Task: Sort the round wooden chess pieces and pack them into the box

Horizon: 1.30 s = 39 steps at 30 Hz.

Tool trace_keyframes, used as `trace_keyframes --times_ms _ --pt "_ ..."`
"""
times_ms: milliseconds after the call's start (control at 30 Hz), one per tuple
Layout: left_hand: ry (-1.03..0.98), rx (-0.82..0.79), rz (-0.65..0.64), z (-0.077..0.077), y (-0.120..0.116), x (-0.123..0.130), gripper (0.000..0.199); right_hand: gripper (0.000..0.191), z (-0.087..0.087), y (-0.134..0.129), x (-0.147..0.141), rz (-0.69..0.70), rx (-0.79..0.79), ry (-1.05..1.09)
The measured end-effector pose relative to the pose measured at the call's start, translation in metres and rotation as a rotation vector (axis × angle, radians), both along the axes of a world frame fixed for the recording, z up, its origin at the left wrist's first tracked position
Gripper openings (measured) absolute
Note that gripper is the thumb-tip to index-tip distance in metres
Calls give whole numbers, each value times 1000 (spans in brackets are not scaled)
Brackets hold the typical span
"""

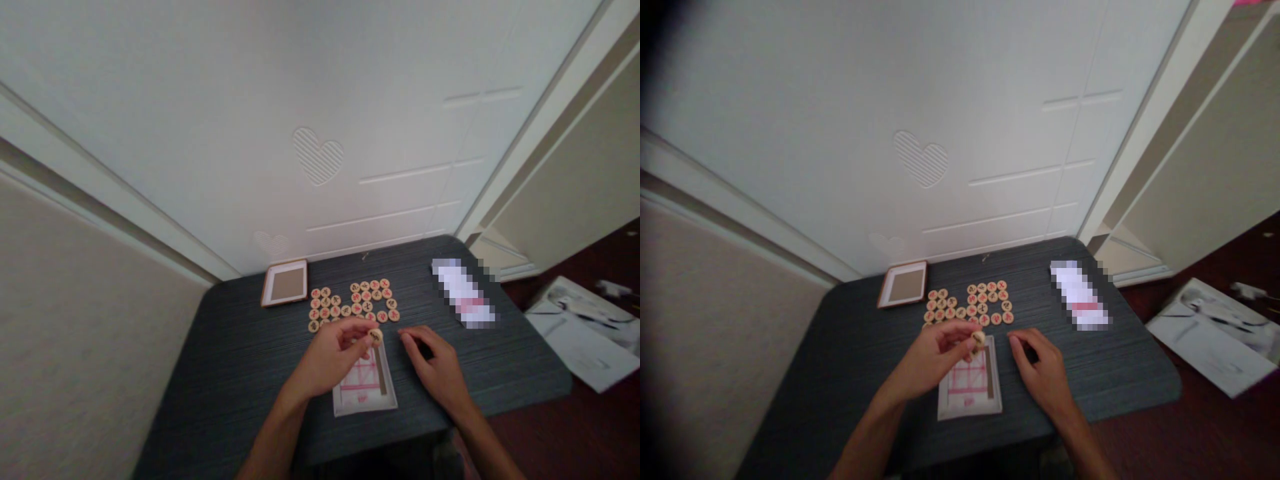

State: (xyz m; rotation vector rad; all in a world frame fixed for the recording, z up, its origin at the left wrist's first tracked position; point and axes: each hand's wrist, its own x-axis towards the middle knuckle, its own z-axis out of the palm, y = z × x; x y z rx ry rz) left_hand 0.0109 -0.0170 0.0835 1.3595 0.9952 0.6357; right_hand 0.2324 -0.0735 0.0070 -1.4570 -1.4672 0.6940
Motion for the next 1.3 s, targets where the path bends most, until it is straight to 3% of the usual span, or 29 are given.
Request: trace_keyframes --times_ms 167,400,567,733,833,1033,1300 --pt "91 70 27 -11 -16 2 27 21 3 -10 -14 55 -54 151" --pt "160 143 62 -13 -34 6 25 25 1 -15 -36 149 -112 291" --pt "189 192 86 -18 -41 -8 37 27 1 -12 -33 233 -139 278" --pt "409 417 290 -33 -39 -39 31 32 0 -5 -24 107 -70 187" --pt "491 442 354 -48 -43 -54 31 33 -4 -2 -22 24 -78 155" --pt "515 473 244 -67 -56 -61 29 33 -9 -2 -26 -40 -98 190" --pt "559 583 176 -69 -56 -61 20 37 -11 -1 -27 -31 -116 241"
